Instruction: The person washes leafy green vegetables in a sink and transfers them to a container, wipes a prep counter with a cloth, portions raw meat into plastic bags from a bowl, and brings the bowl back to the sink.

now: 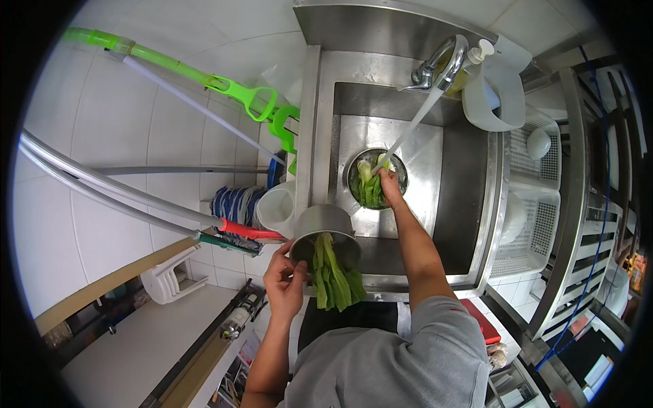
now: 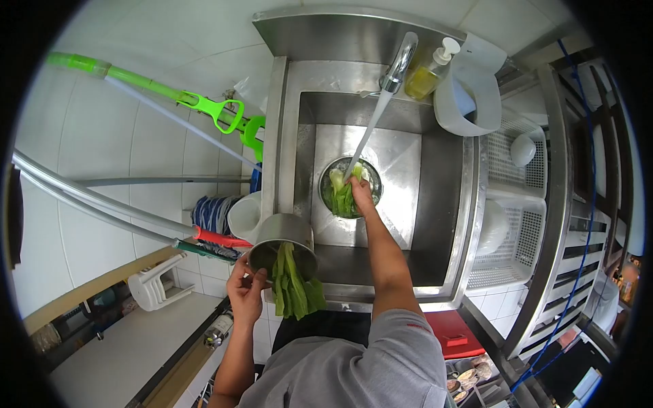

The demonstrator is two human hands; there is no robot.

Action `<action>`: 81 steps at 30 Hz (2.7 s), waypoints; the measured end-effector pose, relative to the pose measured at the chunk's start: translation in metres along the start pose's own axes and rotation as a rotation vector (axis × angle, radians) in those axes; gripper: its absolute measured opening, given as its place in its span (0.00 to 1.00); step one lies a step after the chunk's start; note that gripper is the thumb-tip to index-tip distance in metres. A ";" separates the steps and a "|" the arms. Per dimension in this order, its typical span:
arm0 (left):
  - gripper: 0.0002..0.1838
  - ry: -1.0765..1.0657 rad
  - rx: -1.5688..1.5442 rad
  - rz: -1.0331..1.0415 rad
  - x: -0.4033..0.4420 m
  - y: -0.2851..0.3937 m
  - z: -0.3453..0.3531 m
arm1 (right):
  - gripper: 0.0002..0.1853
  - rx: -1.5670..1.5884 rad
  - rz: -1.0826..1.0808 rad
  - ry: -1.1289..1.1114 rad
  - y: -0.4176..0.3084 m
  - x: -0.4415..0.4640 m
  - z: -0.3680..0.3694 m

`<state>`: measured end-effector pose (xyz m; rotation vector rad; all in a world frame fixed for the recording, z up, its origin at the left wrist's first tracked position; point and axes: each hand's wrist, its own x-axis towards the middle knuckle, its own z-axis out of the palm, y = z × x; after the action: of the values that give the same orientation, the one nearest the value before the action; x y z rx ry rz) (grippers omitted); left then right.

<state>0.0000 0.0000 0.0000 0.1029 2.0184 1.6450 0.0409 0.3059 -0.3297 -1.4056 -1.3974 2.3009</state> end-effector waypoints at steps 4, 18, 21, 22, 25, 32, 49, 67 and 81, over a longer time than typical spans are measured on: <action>0.13 0.019 -0.016 0.000 0.003 0.001 0.000 | 0.26 0.016 0.078 0.106 -0.023 -0.009 0.009; 0.08 -0.082 0.132 0.100 0.000 -0.014 -0.015 | 0.24 -0.763 -0.243 0.171 -0.039 -0.023 0.006; 0.07 -0.093 0.140 0.088 -0.001 -0.005 -0.013 | 0.24 -0.322 -0.328 0.030 -0.025 -0.019 -0.016; 0.10 -0.064 0.068 0.046 -0.001 0.004 -0.009 | 0.25 0.008 -0.185 -0.130 -0.044 -0.036 -0.019; 0.12 -0.038 -0.018 -0.008 0.002 0.004 -0.006 | 0.24 0.390 0.016 -0.327 -0.070 -0.056 -0.024; 0.13 -0.045 0.002 -0.015 0.003 -0.005 -0.004 | 0.19 0.032 -0.011 -0.221 -0.064 -0.032 -0.007; 0.09 -0.048 0.016 0.001 -0.004 -0.005 -0.012 | 0.36 -1.242 0.112 -0.092 0.061 0.096 0.021; 0.11 -0.018 -0.177 -0.077 0.005 0.014 0.011 | 0.31 -0.366 -0.468 -0.007 -0.092 -0.061 -0.003; 0.09 -0.072 -0.088 0.213 0.013 0.040 0.045 | 0.43 -1.078 -0.283 -0.286 -0.185 -0.090 -0.003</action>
<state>-0.0017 0.0551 0.0271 0.3518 1.9323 1.8302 0.0303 0.3678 -0.1337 -0.8742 -2.9311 1.5908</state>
